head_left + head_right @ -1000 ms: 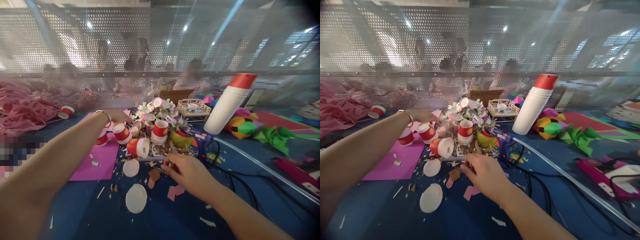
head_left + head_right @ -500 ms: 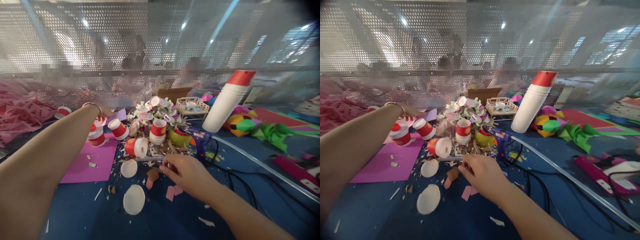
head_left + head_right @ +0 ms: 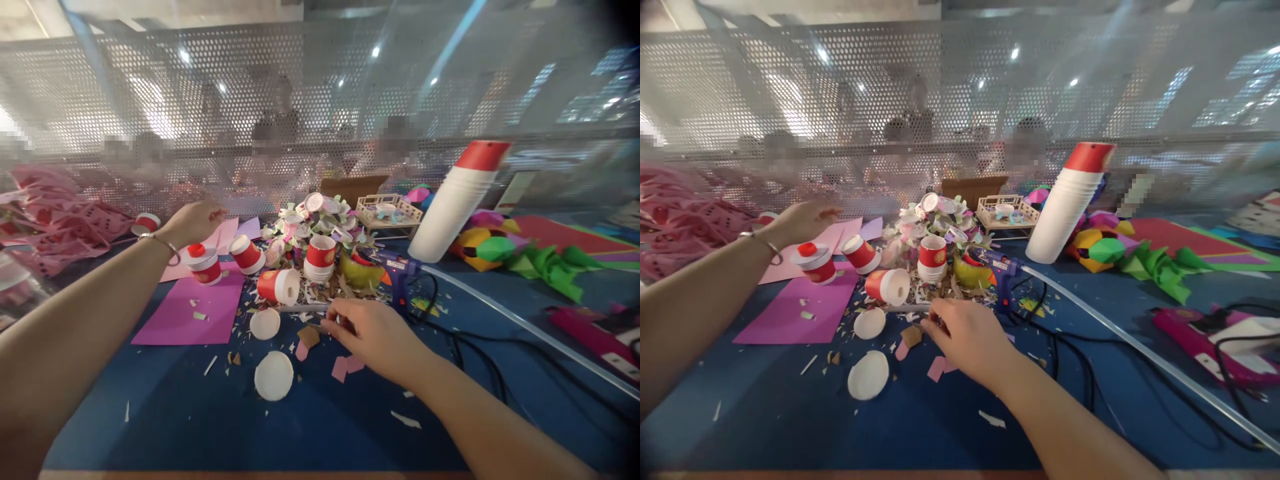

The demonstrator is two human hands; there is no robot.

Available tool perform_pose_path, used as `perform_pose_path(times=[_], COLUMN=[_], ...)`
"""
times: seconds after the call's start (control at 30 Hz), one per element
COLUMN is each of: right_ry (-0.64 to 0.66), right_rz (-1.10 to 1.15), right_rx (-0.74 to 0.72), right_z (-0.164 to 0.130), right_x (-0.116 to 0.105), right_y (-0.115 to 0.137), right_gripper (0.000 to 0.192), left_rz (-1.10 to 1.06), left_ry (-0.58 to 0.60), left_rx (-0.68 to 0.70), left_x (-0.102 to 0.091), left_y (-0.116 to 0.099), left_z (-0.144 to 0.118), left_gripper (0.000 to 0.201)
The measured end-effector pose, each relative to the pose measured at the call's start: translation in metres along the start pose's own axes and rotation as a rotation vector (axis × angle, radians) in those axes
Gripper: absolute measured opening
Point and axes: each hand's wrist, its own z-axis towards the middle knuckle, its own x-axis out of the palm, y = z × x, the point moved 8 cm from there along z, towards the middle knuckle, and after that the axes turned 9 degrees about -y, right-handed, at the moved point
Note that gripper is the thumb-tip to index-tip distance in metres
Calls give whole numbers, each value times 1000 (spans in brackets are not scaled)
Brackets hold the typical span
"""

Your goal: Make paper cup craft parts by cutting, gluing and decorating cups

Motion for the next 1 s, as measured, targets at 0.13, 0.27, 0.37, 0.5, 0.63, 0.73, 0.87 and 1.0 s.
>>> perform_pose_path(times=[0.13,0.27,0.37,0.5,0.63,0.73,0.87,1.0], right_ry=[-16,-32,-47,-61,-62,-56,-56,-63], right_rz=[1,14,18,30,33,38,31,18], right_rx=[-17,-16,-26,-39,-49,-54,-54,-49], right_z=[0,-2,-2,-1,0,1,3,4], right_x=[-1,-3,-4,-2,0,3,4,1], right_y=[3,4,4,5,5,5,3,0], right_gripper=[14,15,16,16,16,16,17,18], left_rz=[11,33,71,100,106,156,272,340], left_ry=[-89,75,306,401,314,264,399,610], left_rx=[72,164,142,187,245,271,231,182], left_x=[-34,-36,-15,-1,-16,-23,17,83], left_y=[-34,-59,-57,-64,-95,-120,-127,-111], left_z=[-60,-115,-141,-150,-121,-77,-15,16], left_gripper=[21,18,26,25,28,31,26,36])
